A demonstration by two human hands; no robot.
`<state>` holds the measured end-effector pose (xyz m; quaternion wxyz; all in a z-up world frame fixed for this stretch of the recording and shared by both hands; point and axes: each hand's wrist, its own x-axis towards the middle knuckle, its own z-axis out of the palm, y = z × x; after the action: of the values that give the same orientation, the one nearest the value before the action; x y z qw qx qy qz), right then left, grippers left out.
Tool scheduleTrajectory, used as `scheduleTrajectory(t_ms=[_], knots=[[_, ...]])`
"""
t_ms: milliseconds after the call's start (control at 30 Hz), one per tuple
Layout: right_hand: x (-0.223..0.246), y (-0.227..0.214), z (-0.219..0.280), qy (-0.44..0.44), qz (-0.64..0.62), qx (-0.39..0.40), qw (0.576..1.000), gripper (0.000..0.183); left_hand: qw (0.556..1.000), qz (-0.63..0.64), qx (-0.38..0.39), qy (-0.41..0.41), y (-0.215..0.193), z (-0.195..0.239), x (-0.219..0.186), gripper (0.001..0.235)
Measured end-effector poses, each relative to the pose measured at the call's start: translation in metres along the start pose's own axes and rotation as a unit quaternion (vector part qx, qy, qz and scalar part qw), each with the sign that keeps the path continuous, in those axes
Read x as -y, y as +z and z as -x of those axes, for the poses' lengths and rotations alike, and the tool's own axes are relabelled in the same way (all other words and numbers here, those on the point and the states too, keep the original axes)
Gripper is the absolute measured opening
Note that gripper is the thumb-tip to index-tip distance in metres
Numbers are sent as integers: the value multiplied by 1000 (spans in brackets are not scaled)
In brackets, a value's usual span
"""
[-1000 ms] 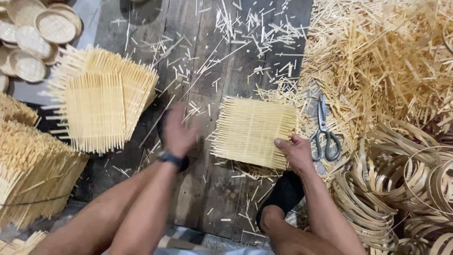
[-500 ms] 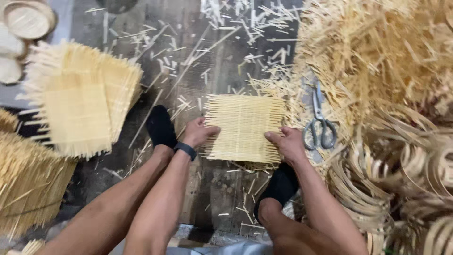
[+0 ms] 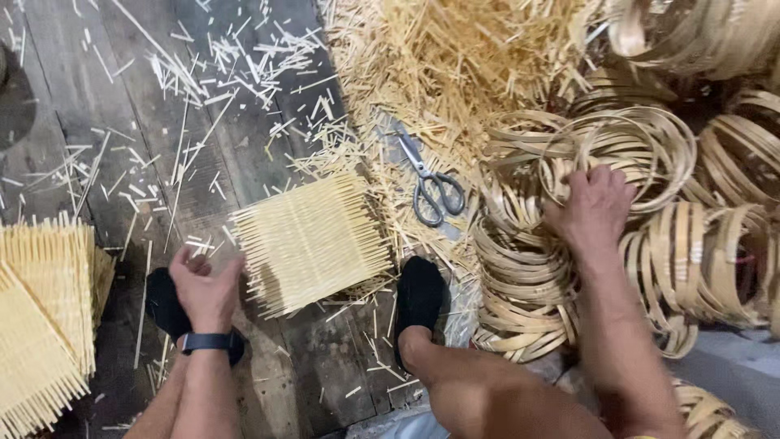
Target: The person weaves a bamboo mat by placing a woven sheet over a circular wooden mold, trimming excess strips with shears, and securing the edge with a bamboo ring. The process is repeated for multiple mats.
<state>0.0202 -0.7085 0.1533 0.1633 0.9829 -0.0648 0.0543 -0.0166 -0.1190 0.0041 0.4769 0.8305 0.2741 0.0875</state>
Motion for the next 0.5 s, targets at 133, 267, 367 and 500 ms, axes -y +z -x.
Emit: scheduleTrajectory(t_ms=[133,267,367,500], knots=[[-42,8,18,-82,93,-28,992,18,998,62,-18,23,-13,5,-30,84],[-20,-40,20,-78,-133,-27,988,14,989,108,-22,99,-8,31,-88,64],[12,-104,19,-130,-394,21,910,15,984,54,96,136,6,57,-141,55],[69,-184,23,-170,-626,203,734,14,864,337,361,-93,26,103,-205,56]])
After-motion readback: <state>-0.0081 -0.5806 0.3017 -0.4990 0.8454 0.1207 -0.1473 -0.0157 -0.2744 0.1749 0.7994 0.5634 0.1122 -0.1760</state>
